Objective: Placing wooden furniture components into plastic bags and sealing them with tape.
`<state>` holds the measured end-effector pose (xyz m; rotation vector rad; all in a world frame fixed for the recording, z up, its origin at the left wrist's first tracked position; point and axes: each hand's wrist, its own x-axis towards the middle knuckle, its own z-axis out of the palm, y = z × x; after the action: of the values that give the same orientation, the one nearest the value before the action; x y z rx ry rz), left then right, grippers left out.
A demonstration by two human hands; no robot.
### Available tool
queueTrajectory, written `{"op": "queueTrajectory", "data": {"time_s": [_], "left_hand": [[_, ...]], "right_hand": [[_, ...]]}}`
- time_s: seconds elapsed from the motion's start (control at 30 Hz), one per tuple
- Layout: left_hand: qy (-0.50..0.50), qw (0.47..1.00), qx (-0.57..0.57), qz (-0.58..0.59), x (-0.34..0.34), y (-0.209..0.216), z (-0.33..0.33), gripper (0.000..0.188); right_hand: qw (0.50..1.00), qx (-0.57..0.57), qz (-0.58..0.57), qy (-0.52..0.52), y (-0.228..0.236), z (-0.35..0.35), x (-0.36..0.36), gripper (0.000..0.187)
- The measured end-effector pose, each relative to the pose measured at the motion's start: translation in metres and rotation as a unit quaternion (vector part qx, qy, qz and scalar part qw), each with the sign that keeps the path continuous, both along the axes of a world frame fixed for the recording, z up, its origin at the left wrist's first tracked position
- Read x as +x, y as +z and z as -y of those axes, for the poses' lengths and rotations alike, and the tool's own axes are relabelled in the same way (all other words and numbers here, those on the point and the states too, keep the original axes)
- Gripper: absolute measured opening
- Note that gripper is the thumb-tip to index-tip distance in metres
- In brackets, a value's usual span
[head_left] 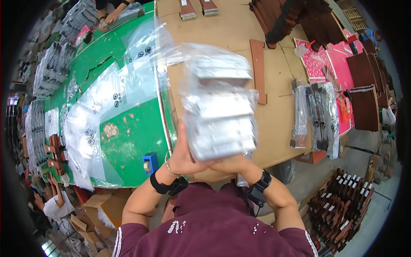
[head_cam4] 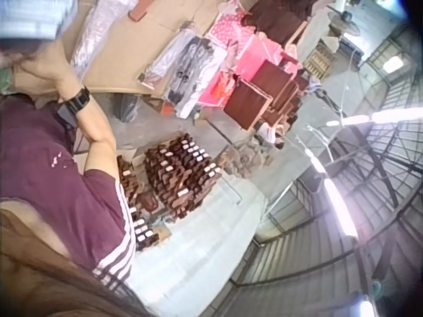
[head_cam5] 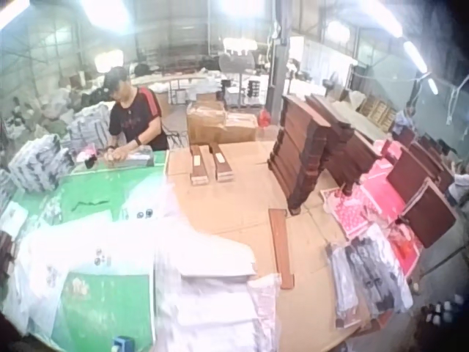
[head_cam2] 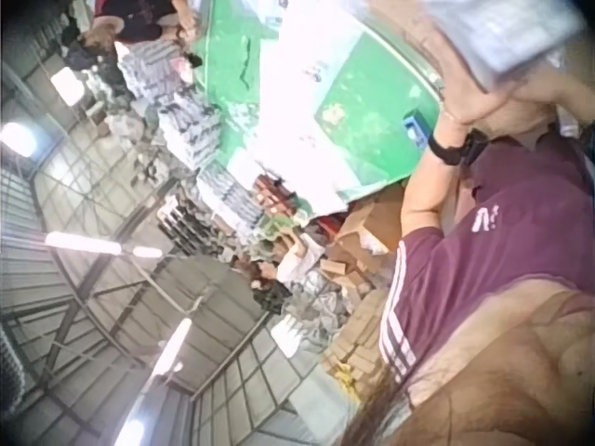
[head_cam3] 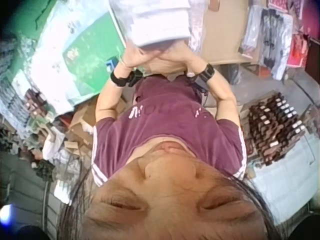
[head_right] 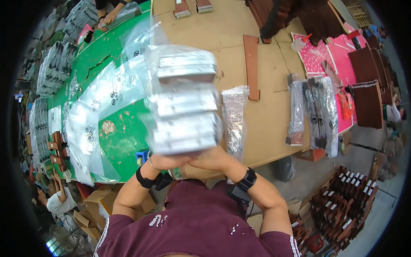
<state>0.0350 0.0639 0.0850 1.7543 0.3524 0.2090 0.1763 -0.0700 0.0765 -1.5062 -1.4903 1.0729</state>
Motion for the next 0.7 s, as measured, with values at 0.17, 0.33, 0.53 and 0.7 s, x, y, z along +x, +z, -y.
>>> {"op": "queueTrajectory", "data": {"time_s": [0.17, 0.33, 0.53, 0.7], "left_hand": [[-0.054, 0.964, 0.224, 0.130, 0.018, -0.029, -0.013, 0.121], [-0.070, 0.942, 0.258, 0.204, 0.026, -0.057, -0.026, 0.116], [-0.077, 0.910, 0.276, 0.300, 0.036, -0.069, -0.045, 0.096], [-0.172, 0.800, 0.396, 0.416, 0.023, -0.127, -0.061, 0.048]], "right_hand": [[0.998, 0.009, -0.055, 0.027, -0.017, 0.008, 0.035, 0.091], [0.996, 0.016, -0.087, 0.012, -0.043, 0.009, 0.039, 0.088], [0.993, 0.022, -0.115, 0.012, -0.058, 0.001, 0.052, 0.084], [0.984, 0.012, -0.177, -0.007, -0.059, -0.017, 0.057, 0.081]]}}
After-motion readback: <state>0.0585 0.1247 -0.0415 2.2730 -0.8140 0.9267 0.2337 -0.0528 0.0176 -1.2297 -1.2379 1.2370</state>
